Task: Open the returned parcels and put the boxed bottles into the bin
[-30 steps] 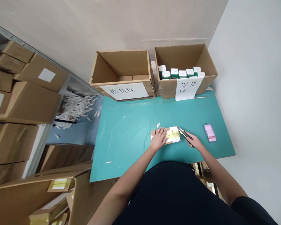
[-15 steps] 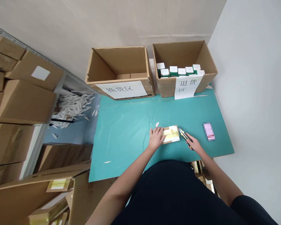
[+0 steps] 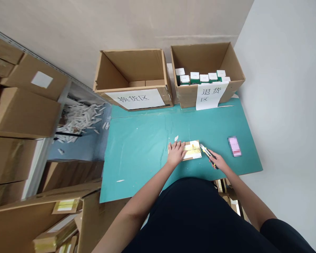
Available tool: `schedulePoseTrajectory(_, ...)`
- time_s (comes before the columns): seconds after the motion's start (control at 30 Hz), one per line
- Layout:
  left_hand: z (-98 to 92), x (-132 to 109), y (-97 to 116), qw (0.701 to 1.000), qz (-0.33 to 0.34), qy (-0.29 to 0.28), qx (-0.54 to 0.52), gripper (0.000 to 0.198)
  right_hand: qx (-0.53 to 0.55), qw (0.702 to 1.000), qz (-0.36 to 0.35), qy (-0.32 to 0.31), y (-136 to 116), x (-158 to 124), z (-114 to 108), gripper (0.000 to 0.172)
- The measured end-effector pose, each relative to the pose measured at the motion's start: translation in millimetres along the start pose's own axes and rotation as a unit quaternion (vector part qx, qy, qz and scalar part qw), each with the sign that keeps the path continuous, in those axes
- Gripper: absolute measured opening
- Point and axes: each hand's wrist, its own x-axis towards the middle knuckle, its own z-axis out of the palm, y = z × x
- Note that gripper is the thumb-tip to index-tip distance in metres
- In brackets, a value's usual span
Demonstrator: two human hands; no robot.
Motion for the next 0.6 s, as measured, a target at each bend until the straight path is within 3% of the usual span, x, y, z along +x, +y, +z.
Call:
schedulePoseTrajectory(0.3, 2.2, -0.1, 0.4, 1.0, 0.001, 0.005, 0.005, 0.051, -0.011, 0.999, 0.018, -0.035, 15.5, -22.6, 9.1, 0.073)
schedulePoseTrajectory(0.6, -1.8, -3.6, -1.1, 1.0, 0.006, 0.008, -0.017, 0.052, -0.034, 0.999, 0.004, 0.015, 16.0, -21.8, 0.1, 0.07)
